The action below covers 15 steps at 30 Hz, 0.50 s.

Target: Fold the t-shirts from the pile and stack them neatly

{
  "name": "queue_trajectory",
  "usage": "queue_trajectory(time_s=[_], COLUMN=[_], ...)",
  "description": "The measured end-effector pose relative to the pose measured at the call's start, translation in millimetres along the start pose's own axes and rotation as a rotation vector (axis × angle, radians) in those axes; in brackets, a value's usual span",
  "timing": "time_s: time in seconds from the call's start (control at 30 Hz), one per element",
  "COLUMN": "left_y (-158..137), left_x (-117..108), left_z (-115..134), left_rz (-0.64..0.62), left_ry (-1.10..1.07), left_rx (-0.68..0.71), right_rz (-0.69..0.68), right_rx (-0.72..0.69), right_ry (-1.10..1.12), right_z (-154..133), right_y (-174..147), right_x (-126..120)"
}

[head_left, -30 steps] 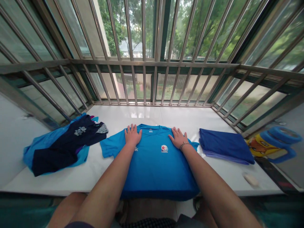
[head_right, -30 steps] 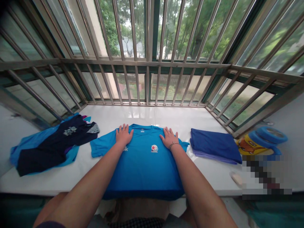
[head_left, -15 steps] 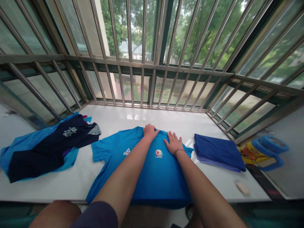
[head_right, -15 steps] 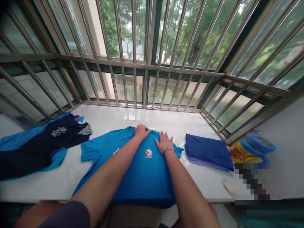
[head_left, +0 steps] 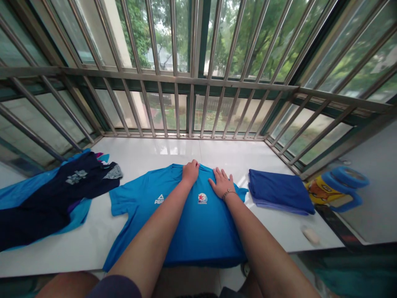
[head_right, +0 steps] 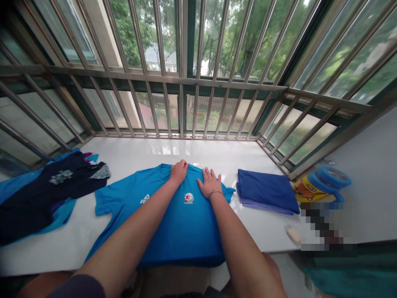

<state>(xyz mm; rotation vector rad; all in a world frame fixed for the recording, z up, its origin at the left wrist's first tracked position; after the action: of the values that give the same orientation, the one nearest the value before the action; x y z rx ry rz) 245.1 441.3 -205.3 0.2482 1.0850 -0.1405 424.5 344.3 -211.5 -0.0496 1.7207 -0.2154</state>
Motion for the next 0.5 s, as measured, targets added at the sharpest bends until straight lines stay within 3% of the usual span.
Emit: queue_trajectory(time_s=[0.27,0.5], left_y=[-7.7,-21.2], left_x=[1.1,-10.7], left_z=[1.0,-17.8], left_rz=[-0.045,-0.073], left_ry=[0.066,0.097], left_rx=[0.139,0.236], right_rz=[-0.010,-0.005], right_rx=[0.004,0.005], right_ry=[-0.013,-0.014], right_z=[-0.3,0.8], right_y=[0.4,1.8], right_x=[-0.2,2.0])
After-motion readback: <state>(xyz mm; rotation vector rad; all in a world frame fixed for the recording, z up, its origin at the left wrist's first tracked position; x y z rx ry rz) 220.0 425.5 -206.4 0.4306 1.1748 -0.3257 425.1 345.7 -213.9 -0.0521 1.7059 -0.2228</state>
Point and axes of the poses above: each hand's wrist, its own y-axis towards the middle knuckle, its own x-axis out of the palm, z = x × y, the point moved 2 cm from there along y, towards the middle knuckle, and after that the axes turned 3 degrees about -z, right-handed, at the moved point
